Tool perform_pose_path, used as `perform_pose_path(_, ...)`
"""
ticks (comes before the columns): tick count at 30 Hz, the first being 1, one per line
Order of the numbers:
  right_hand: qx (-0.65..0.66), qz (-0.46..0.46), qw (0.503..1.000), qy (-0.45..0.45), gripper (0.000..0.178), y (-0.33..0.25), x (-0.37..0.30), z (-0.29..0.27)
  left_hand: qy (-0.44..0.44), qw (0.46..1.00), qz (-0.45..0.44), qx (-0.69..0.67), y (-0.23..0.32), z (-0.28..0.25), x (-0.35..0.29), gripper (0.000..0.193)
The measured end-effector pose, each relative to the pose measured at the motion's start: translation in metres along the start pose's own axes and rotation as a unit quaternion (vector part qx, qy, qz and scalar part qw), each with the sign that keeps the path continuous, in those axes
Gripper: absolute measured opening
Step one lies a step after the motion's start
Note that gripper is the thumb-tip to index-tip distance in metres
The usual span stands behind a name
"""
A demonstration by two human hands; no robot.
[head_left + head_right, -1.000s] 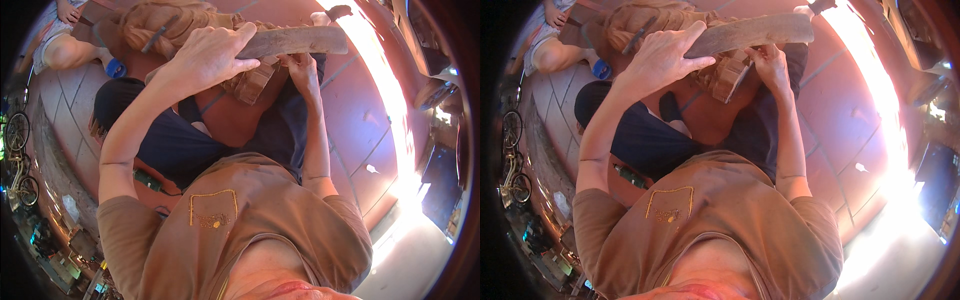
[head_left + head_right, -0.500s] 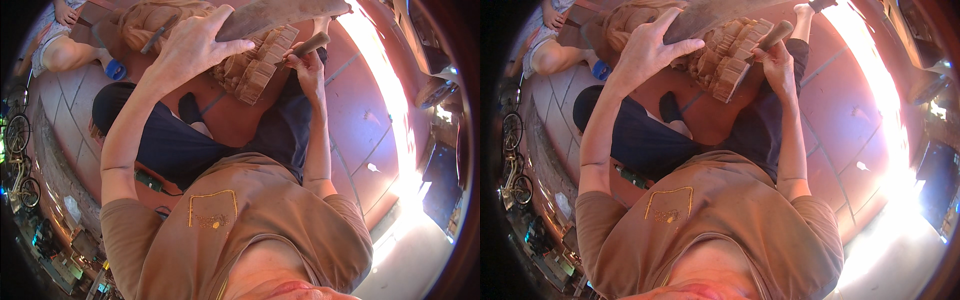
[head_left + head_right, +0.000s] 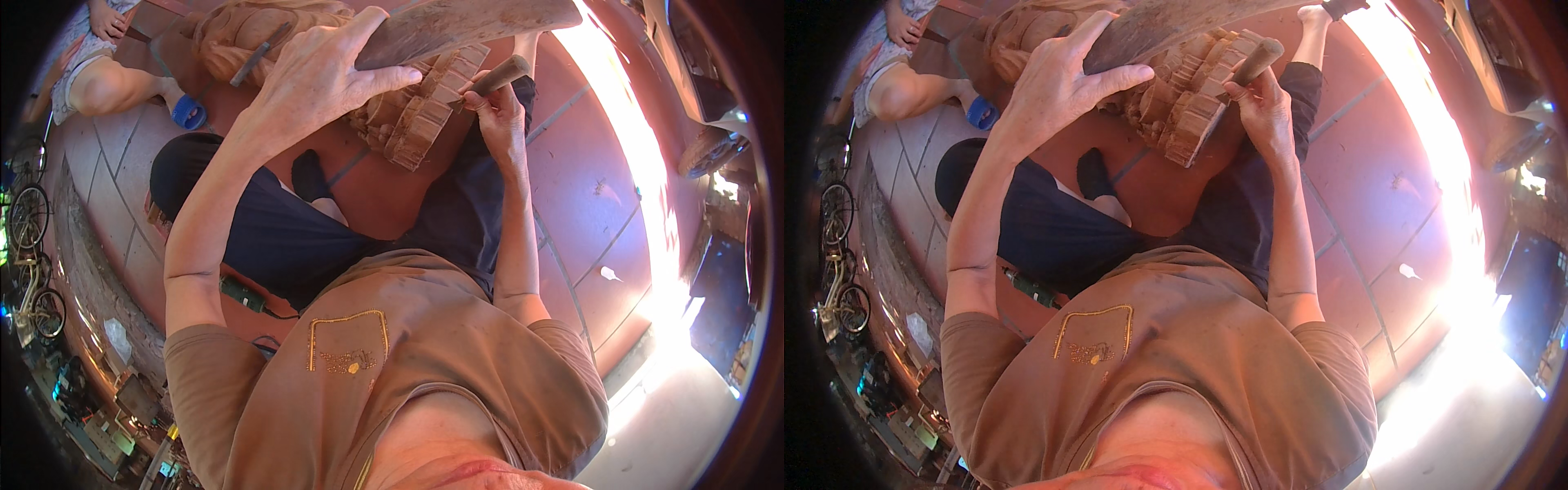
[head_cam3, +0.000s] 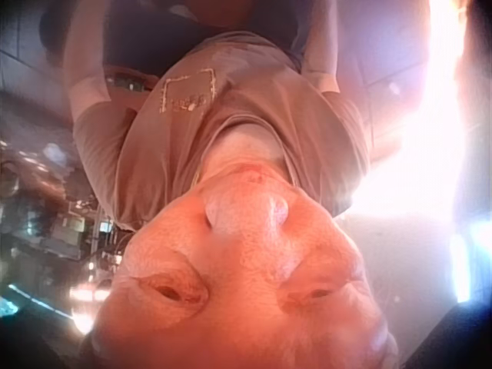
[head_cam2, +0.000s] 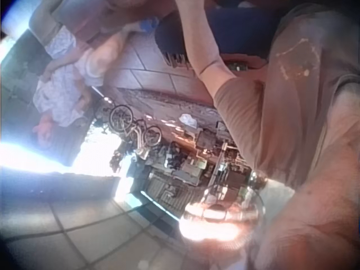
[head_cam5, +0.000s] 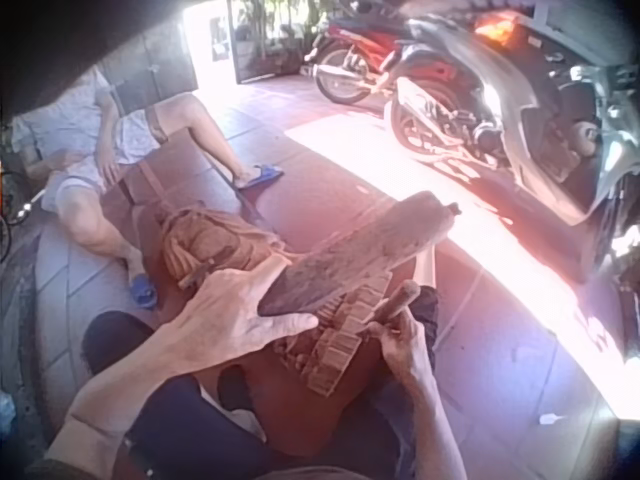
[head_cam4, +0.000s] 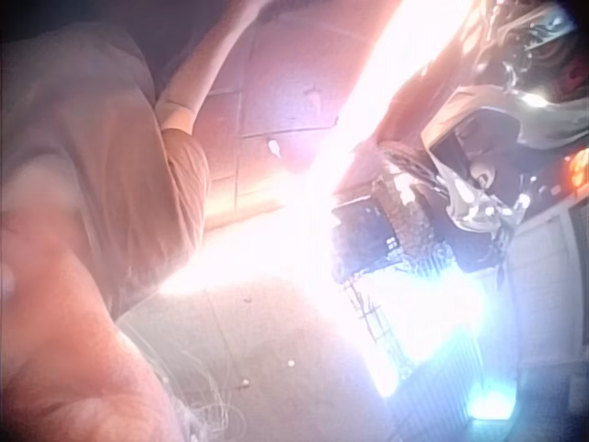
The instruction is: The person sits on the floor and carves a wooden statue using a chisel and mallet. They repeatedly strike the chisel to shape the wood, focusing on the lower section of the figure.
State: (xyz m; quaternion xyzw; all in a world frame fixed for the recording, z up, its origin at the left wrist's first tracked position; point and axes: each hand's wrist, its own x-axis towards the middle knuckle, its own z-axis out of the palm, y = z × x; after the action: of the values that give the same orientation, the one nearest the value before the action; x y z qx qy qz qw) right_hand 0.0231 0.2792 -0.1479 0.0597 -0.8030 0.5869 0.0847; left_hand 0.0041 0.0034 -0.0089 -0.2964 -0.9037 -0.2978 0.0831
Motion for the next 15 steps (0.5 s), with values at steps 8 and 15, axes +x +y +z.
perform_pose_path(8, -0.035, 0.003, 0.999, -0.004, 0.025, -0.001, -0.004, 0.002, -0.052, 0.998, -0.035, 0.004, 0.011, -0.008, 0.003, 0.068)
perform_pose_path(15, -0.075, -0.046, 0.996, 0.005, 0.026, -0.009, -0.007, 0.009, 0.025, 0.993, 0.059, -0.094, 0.021, -0.011, 0.006, 0.059)
